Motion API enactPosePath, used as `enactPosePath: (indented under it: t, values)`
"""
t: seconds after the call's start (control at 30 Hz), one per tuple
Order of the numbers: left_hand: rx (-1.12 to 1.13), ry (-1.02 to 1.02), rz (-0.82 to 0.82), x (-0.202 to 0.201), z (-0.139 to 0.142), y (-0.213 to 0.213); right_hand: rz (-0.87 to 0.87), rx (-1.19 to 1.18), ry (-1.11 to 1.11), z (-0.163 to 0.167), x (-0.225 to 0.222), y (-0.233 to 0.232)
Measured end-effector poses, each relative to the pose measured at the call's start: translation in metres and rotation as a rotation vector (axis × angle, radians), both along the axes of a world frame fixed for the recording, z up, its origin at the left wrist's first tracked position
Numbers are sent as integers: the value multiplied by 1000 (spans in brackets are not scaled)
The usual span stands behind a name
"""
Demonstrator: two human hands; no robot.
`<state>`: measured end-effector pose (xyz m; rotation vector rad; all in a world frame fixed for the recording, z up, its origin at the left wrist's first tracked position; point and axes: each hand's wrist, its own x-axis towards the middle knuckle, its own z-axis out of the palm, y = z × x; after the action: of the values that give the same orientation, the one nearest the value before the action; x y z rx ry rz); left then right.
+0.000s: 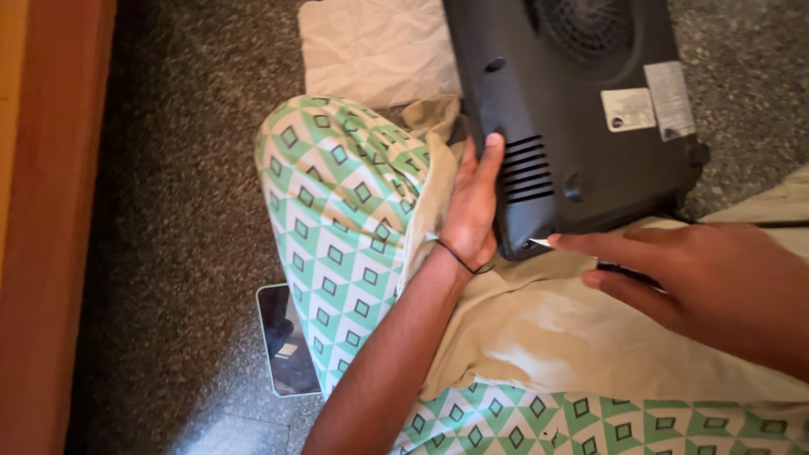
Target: The person sits on the floor with a small electric fan heater resting on their lap and uses a screwdriver to unscrew screws from its rear housing, working around the casing and then near the power cord entry. The clip ends while screws are still being removed.
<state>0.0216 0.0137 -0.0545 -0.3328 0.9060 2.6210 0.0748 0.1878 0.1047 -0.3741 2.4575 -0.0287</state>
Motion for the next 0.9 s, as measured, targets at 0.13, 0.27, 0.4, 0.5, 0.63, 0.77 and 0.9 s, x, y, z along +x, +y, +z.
enactPosePath:
  t: [0.13,0.27,0.4,0.5,0.63,0.77,0.9]
  values:
    - [-26,83,-59,-11,12,0,196,-45,104,4,-15,15]
    - [-11,120,-1,-35,23,5,206,-133,306,6,-29,23]
    - [16,80,101,-57,23,14,301,-103,413,14,-52,29]
    - [45,39,163,-67,15,19,480,-179,520,12,-78,29]
    - [137,-90,157,-71,6,20,660,98,434,8,-96,31]
    - [288,-103,90,-73,7,18,767,211,388,2,-103,34]
    - [389,-78,68,-74,13,19,760,100,432,2,-106,36]
